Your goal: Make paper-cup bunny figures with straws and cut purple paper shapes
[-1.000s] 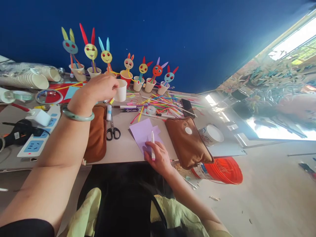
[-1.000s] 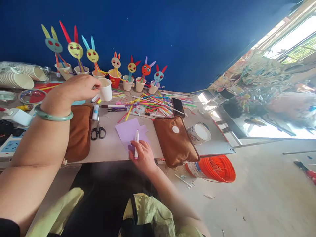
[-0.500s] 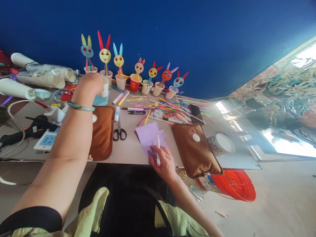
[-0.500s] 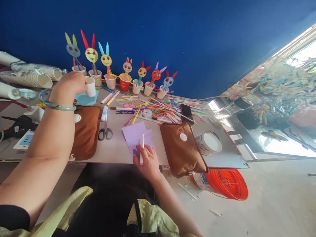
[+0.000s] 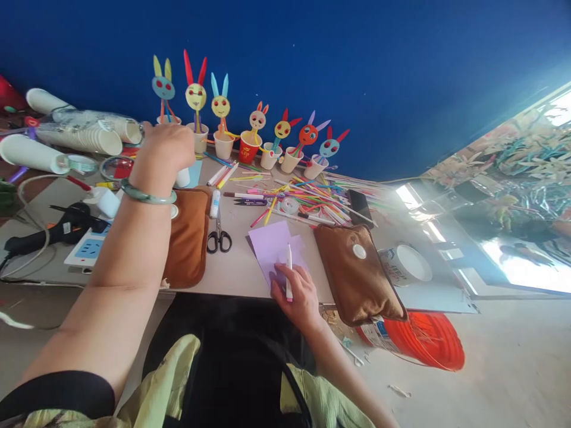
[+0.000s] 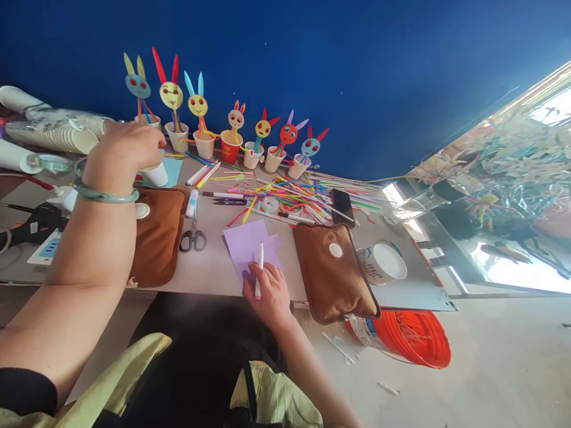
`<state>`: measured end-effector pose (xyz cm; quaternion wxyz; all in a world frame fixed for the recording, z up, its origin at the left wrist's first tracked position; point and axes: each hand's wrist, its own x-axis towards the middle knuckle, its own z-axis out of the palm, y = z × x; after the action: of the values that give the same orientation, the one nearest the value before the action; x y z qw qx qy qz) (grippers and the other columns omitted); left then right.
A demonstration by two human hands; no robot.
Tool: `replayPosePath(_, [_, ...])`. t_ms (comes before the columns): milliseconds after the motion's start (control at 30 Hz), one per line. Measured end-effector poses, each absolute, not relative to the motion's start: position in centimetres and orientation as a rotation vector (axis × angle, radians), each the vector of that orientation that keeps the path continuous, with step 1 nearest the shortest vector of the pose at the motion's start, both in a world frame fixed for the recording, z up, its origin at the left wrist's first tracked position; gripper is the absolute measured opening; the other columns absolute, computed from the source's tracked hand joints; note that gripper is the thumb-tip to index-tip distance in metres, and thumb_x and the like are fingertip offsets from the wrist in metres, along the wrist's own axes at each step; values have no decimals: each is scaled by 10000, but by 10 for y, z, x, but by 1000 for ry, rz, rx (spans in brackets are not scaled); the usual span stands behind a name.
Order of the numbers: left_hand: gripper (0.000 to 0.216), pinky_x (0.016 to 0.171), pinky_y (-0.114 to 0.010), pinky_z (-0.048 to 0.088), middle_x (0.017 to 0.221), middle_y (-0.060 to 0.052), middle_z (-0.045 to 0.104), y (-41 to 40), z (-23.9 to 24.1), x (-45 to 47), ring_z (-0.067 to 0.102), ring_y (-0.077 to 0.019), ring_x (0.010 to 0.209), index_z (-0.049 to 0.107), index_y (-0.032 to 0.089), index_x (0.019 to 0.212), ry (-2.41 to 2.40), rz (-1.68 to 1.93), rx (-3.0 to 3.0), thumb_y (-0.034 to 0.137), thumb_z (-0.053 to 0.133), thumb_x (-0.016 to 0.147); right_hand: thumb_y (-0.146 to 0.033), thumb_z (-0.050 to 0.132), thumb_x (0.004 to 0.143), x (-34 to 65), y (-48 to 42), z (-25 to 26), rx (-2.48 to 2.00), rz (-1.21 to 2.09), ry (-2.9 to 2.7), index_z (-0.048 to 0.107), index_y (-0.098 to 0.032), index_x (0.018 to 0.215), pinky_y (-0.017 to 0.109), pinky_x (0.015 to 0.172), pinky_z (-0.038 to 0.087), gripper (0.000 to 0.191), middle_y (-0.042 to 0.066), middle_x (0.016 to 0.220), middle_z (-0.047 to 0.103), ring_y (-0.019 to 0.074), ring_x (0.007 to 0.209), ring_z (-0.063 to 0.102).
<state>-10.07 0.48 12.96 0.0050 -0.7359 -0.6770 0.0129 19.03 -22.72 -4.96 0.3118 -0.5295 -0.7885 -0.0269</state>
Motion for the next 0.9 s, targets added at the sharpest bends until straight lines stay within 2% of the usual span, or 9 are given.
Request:
replayPosePath(167, [338, 881, -367, 458, 1159, -145, 699, 2, 131, -83, 591, -235, 1002, 708, 132, 1116, -1890, -23, -2576, 236, 528, 850, -206, 589, 909, 190, -228, -48, -1413, -41, -2081, 559, -241, 1250, 456, 853, 571, 344, 88, 1024, 743, 280, 1011, 678])
replayPosePath(267, [284, 828, -321, 470, 1015, -105, 738, 14, 117, -72, 635, -237, 916, 740, 178, 1000, -1835, 103, -2697, 277, 605, 770, -218, 584, 912, 189, -229, -47, -1422, -36, -2080, 562, -241, 1254, 459, 861, 572, 343, 89, 1014, 742, 283, 1019, 677])
replayPosePath(367, [252, 809, -319, 481, 941, -114, 751, 25, 102, -65, 667, -266, 898, 747, 194, 918, -1791, 183, -2759, 290, 626, 719, -229, 577, 916, 189, -230, -47, -1431, -37, -2072, 564, -248, 1272, 453, 864, 572, 356, 91, 1029, 742, 280, 1025, 680])
replayPosePath(500, [264, 790, -329, 486, 947, -142, 753, 24, 93, -53, 682, -287, 924, 749, 187, 926, -1726, 186, -2776, 272, 605, 722, -227, 579, 917, 188, -230, -48, -1433, -31, -2070, 566, -247, 1262, 455, 863, 571, 346, 92, 1056, 745, 280, 1028, 680])
replayPosePath(600, [266, 752, -303, 475, 957, -128, 757, 14, 90, -37, 684, -262, 906, 751, 195, 935, -1546, 191, -2885, 252, 589, 731, -222, 583, 914, 189, -230, -47, -1436, -19, -2065, 566, -246, 1249, 453, 869, 568, 337, 88, 1050, 744, 281, 1035, 676])
replayPosePath(733, [271, 689, -264, 448, 912, -72, 762, -9, 91, -13, 668, -194, 785, 756, 202, 942, -1174, 120, -3128, 241, 565, 755, -239, 607, 898, 190, -229, -42, -1478, 60, -2051, 557, -244, 1264, 451, 885, 572, 370, 87, 1041, 739, 277, 1032, 674])
replayPosePath(900, [163, 645, -264, 448, 796, -38, 750, -64, 93, 9, 649, -172, 674, 757, 215, 829, -697, 129, -3436, 221, 609, 760, -234, 659, 835, 187, -225, -39, -1533, 220, -1948, 457, -238, 1362, 452, 892, 592, 565, 98, 1158, 711, 273, 1057, 661])
